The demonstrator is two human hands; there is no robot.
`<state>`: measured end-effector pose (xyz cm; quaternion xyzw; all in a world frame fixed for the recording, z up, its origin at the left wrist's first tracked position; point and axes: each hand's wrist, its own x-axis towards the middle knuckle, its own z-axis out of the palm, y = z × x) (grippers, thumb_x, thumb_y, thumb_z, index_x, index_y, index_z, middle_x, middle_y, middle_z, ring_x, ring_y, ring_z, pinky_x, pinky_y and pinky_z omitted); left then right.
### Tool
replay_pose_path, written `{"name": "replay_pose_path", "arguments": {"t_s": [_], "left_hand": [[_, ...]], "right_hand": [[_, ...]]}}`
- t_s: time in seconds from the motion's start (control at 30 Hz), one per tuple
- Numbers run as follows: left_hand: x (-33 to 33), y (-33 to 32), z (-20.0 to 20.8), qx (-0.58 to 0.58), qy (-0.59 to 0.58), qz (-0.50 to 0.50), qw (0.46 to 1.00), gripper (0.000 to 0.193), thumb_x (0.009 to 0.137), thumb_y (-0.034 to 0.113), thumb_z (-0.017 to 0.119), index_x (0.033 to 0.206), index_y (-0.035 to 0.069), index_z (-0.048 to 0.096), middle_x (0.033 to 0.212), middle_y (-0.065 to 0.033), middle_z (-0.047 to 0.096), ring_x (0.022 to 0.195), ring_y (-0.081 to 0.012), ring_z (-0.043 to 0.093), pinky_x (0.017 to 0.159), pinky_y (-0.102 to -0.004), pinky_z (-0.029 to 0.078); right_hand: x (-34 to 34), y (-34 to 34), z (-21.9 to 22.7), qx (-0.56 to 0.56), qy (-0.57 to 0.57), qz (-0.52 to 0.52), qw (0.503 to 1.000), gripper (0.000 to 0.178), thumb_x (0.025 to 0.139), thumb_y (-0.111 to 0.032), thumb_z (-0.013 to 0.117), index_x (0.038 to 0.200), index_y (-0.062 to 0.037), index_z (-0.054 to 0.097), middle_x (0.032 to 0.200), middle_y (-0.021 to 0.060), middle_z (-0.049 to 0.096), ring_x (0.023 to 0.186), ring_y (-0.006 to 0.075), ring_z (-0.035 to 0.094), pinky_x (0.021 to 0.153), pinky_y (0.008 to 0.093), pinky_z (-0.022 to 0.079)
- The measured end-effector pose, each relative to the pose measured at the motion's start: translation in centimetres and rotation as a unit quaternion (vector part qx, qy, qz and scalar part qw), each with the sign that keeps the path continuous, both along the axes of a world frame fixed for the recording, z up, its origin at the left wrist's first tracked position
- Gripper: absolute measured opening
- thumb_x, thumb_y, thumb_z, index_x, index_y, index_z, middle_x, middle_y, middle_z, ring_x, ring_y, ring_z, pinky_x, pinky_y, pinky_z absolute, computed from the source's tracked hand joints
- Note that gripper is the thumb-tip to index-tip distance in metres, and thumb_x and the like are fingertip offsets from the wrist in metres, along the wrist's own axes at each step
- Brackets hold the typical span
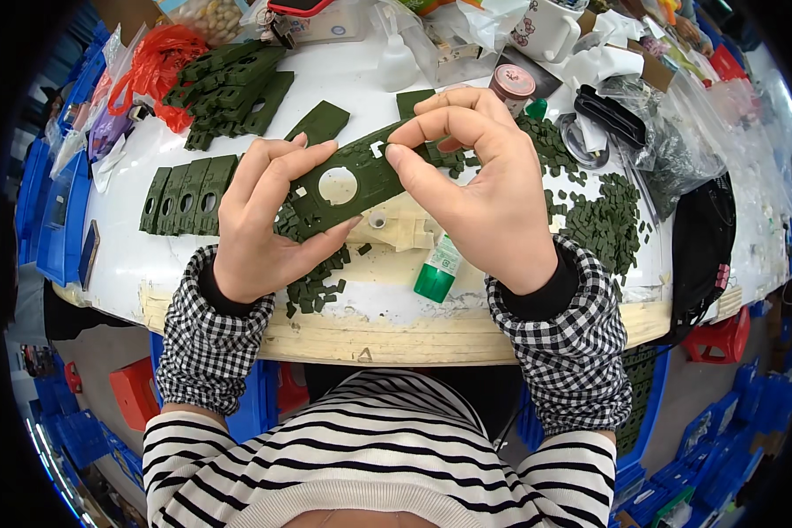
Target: Assembling plastic toy tank parts by gluing them together at a workshop table.
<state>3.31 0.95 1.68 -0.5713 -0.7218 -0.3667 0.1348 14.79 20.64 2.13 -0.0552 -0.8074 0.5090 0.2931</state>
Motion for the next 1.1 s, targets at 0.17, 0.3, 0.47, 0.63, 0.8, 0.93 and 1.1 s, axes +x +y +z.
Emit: {"name": "replay_pose_path", "arguments": {"t_s": [0.17, 0.3, 0.47, 0.63, 0.8, 0.93, 1.1], "left_hand": [[-0.1, -0.12, -0.27, -0.001, 0.007, -0.014, 1.0, 0.06, 0.065, 0.008, 0.086, 0.12, -0.002, 0.063, 0.096, -0.0124, 0.058, 0.09, -0.0255, 0.061, 0.098, -0.0447, 0.054], [-0.08, 0.01, -0.23, 0.003, 0.012, -0.02, 1.0, 0.061, 0.065, 0.007, 0.086, 0.12, -0.002, 0.063, 0.095, -0.0123, 0.058, 0.089, -0.0255, 0.061, 0.097, -0.0449, 0.054], [-0.15, 0.09, -0.36, 0.012, 0.016, -0.031, 0.999, 0.061, 0.064, 0.007, 0.086, 0.121, -0.002, 0.063, 0.094, -0.0122, 0.058, 0.088, -0.0254, 0.06, 0.097, -0.0453, 0.054], [-0.11, 0.1, -0.35, 0.011, 0.017, -0.031, 0.999, 0.061, 0.064, 0.007, 0.086, 0.121, -0.002, 0.063, 0.095, -0.0123, 0.058, 0.089, -0.0254, 0.061, 0.097, -0.0456, 0.054], [-0.05, 0.16, -0.24, 0.015, 0.024, -0.033, 0.999, 0.06, 0.064, 0.007, 0.087, 0.12, -0.002, 0.064, 0.094, -0.0117, 0.059, 0.088, -0.0251, 0.061, 0.097, -0.0461, 0.054], [0.01, 0.17, -0.28, 0.026, 0.033, -0.036, 0.998, 0.059, 0.064, 0.007, 0.087, 0.118, -0.002, 0.065, 0.094, -0.0113, 0.06, 0.085, -0.0243, 0.061, 0.098, -0.047, 0.054], [-0.04, 0.19, -0.3, 0.036, 0.047, -0.038, 0.998, 0.059, 0.064, 0.008, 0.088, 0.117, -0.002, 0.065, 0.093, -0.0108, 0.061, 0.082, -0.0235, 0.061, 0.098, -0.0483, 0.053]], "right_hand": [[-0.17, -0.55, -0.38, -0.06, -0.007, 0.02, 0.998, 0.014, 0.079, -0.012, 0.074, 0.088, -0.0001, 0.073, 0.105, 0.0092, 0.062, 0.096, 0.0163, 0.058, 0.088, 0.0294, 0.046], [-0.22, -0.43, -0.37, -0.061, -0.006, 0.021, 0.998, 0.014, 0.079, -0.011, 0.074, 0.086, 0.001, 0.073, 0.102, 0.0092, 0.063, 0.1, 0.0173, 0.058, 0.09, 0.0299, 0.046], [-0.25, -0.4, -0.42, -0.059, -0.008, 0.021, 0.998, 0.015, 0.079, -0.011, 0.074, 0.085, 0.0015, 0.073, 0.1, 0.0093, 0.064, 0.102, 0.0184, 0.058, 0.092, 0.0309, 0.045], [-0.23, -0.44, -0.5, -0.063, -0.006, 0.021, 0.998, 0.015, 0.078, -0.012, 0.074, 0.085, 0.0015, 0.073, 0.1, 0.0099, 0.064, 0.102, 0.0196, 0.058, 0.093, 0.0321, 0.045], [-0.26, -0.51, -0.6, -0.051, 0.0, 0.009, 0.999, 0.014, 0.078, -0.011, 0.074, 0.084, 0.0014, 0.072, 0.1, 0.0106, 0.064, 0.101, 0.0208, 0.059, 0.093, 0.0329, 0.045], [-0.33, -0.77, -0.73, -0.03, 0.015, -0.003, 0.999, 0.013, 0.077, -0.01, 0.074, 0.083, 0.0007, 0.071, 0.099, 0.0104, 0.064, 0.1, 0.021, 0.06, 0.092, 0.0334, 0.046], [-0.02, -0.8, -0.43, 0.016, -0.019, 0.013, 1.0, 0.005, 0.085, 0.001, 0.07, 0.089, 0.0028, 0.068, 0.114, 0.0091, 0.056, 0.104, 0.0137, 0.057, 0.093, 0.0266, 0.047]]}}
